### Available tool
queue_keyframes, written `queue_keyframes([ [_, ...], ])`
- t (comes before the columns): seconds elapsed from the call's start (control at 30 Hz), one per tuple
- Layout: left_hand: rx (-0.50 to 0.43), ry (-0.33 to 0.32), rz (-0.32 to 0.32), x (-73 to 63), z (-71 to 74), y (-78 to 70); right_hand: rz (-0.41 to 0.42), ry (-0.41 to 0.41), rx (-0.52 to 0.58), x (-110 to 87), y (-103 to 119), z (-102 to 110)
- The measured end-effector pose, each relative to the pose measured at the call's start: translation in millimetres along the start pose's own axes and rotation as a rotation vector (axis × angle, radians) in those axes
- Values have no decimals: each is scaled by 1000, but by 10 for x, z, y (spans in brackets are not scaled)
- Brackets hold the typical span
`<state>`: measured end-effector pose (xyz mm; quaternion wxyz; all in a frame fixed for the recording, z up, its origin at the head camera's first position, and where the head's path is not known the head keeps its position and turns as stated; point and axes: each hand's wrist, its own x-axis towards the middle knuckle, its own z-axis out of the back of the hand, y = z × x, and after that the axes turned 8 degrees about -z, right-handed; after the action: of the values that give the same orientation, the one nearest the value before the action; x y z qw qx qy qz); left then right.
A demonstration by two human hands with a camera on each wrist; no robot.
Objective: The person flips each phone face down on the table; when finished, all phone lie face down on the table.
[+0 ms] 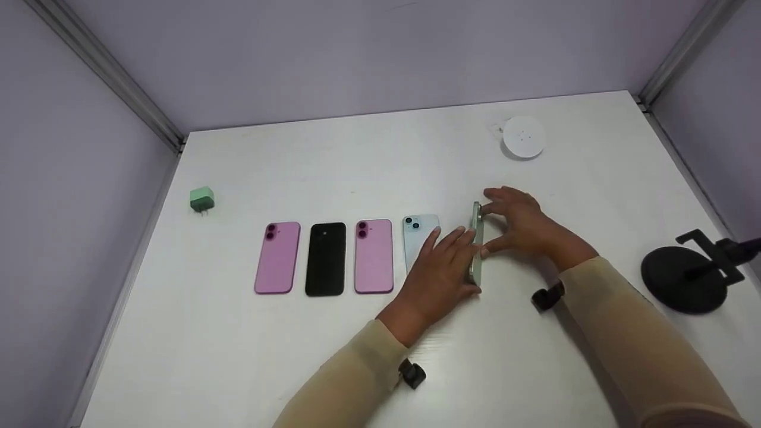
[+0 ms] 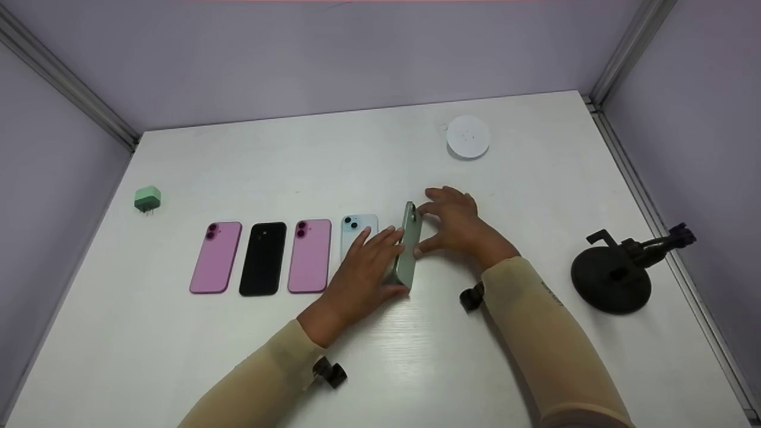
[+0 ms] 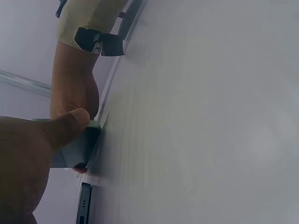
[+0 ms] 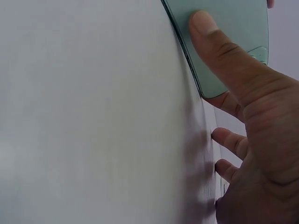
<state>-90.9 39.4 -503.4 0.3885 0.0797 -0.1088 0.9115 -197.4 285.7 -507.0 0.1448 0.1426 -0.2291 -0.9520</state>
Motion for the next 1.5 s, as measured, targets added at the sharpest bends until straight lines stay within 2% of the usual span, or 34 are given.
queue_keyframes([
  [0.1, -46, -3, 26, 5, -25, 19, -8, 9, -3, 3, 6, 7],
  [0.47, -132, -109, 170, -23, -118, -4, -36, 25, 32, 16, -10, 2],
  [0.6, -125, -129, 183, -31, -128, -21, -34, 32, 13, 26, -12, 18],
  [0.9, -38, -90, 219, -38, -147, -51, -34, 51, 21, 53, -32, 51],
  [1.2, 23, -75, 228, 2, -169, -134, -35, 68, 6, 52, -49, 71],
  [1.5, -19, -16, 284, 51, -171, -202, -33, 92, -22, 82, -54, 111],
])
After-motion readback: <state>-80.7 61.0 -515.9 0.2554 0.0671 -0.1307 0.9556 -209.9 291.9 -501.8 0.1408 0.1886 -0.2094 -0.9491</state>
